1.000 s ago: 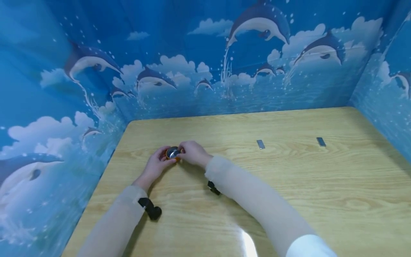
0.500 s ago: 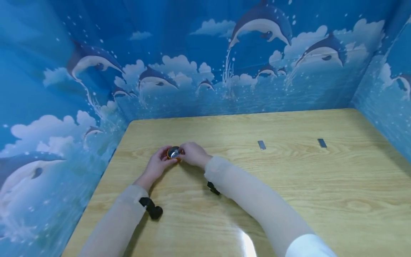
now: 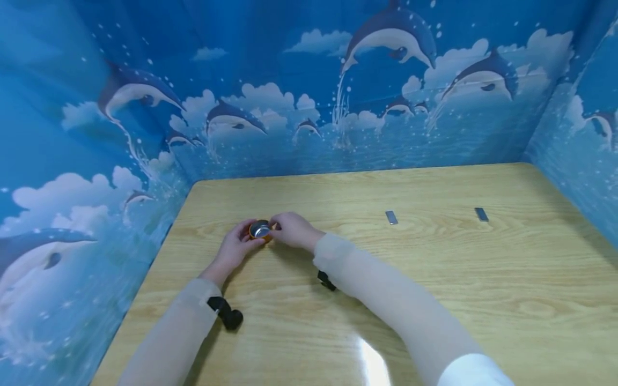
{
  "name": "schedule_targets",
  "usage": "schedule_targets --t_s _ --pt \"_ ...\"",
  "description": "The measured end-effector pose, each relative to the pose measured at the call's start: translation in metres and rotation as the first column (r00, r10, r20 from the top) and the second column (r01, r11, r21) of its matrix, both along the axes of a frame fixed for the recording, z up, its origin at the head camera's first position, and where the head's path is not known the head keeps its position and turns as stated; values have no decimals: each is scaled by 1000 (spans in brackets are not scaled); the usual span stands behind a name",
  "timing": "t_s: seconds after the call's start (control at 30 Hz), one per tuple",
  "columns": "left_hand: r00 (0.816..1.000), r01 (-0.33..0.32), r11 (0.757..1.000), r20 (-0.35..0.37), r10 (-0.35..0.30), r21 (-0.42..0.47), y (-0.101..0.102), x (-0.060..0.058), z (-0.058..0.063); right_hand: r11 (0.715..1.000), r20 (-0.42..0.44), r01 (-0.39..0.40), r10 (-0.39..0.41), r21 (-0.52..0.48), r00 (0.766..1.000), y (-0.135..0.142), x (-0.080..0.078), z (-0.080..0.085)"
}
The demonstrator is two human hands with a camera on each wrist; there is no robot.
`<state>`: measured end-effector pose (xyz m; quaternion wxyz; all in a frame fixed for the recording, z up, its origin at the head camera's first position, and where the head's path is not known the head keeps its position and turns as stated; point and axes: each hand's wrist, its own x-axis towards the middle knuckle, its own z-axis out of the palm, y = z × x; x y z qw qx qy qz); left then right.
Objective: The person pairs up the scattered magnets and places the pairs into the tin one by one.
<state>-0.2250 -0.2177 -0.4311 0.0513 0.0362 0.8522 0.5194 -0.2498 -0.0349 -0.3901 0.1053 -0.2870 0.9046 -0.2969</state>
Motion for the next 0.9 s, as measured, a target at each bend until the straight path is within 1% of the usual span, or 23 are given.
schedule_targets --t_s 0.1,0.33,0.43,0.57,0.67,0.9 --pt "1000 -5 1000 -11 5 -2 -1 0 -1 1000 12 1 0 -23 1000 9 -1 2" --pt "999 7 1000 -47 -7 1 -3 -3 -3 998 85 11 -6 -57 996 28 0 7" --pt "999 -1 1000 -42 0 -8 -3 -3 -4 998 90 5 1 -64 996 35 2 10" --pt "999 4 1000 -40 -4 -20 -3 -3 -4 998 76 7 -3 -62 997 47 5 11" --pt "999 17 1000 -44 -18 -16 -3 -2 -4 997 85 14 -8 -70 996 58 6 12" --pt "998 32 999 -56 -33 -7 -2 0 -4 995 95 53 -45 -84 994 81 11 15"
